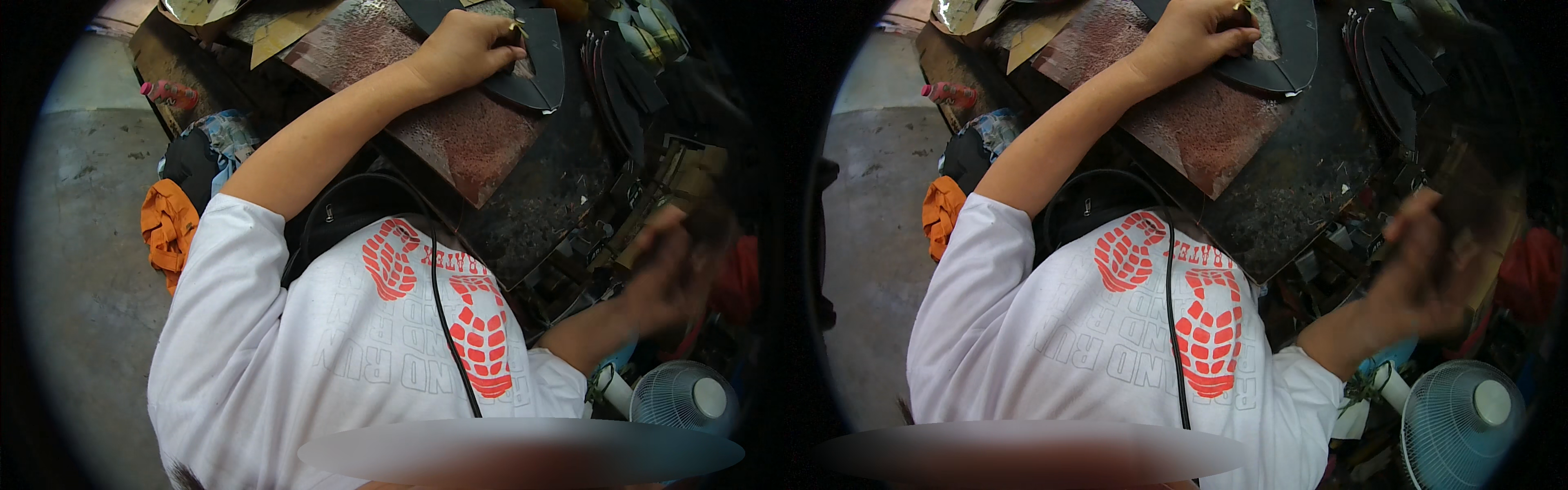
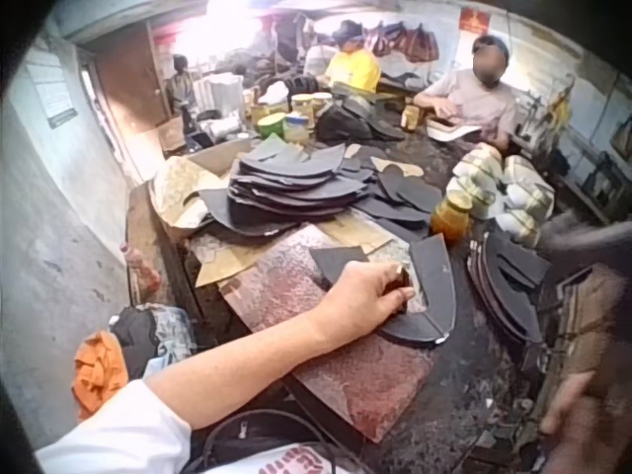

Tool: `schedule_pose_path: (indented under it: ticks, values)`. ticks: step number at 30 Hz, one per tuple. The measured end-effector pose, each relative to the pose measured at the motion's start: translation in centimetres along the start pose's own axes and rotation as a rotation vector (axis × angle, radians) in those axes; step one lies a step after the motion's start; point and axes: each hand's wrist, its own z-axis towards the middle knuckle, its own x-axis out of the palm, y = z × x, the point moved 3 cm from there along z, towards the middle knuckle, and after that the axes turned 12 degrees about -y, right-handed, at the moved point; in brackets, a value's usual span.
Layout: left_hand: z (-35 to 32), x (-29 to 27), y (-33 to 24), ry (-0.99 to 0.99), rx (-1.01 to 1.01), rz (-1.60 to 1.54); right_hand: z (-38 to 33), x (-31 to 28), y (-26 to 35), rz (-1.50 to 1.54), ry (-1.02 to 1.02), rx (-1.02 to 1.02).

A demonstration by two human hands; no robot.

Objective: The person repeatedly strikes a black shoe sole or upper piece with a wooden mallet on a workbench. The person holds the piece steady with the left hand and delivers repeated blows with the right hand, occasionally repositioning the piece.

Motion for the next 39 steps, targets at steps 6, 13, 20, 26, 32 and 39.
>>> schedule_pose_path:
  ticks: [6,13,20,26,32,39]
  values:
    - [-1.3,1.2,-2.3,0.048,0.392,0.256,-2.8,3.3,-2.7,-0.384,-0.004,0.18]
    - [-0.7,0.2,0.6,-0.088,-0.412,-0.203,-6.2,4.8,-8.1,-0.429,0.157,0.153]
    - [-0.7,0.3,1.0,0.066,-0.451,-0.136,-7.0,4.7,-9.2,-0.466,0.107,0.266]
    - [-0.9,0.7,0.1,-0.01,-0.135,-0.052,-2.1,1.7,-0.8,-0.135,-0.072,-0.037]
    - [-1.2,1.3,-2.5,0.038,0.334,0.174,-2.5,1.9,-0.6,0.018,-0.241,-0.198]
    - [-0.6,0.7,-0.9,-0.099,-0.1,0.025,-6.9,3.9,-9.3,-0.506,0.12,0.114]
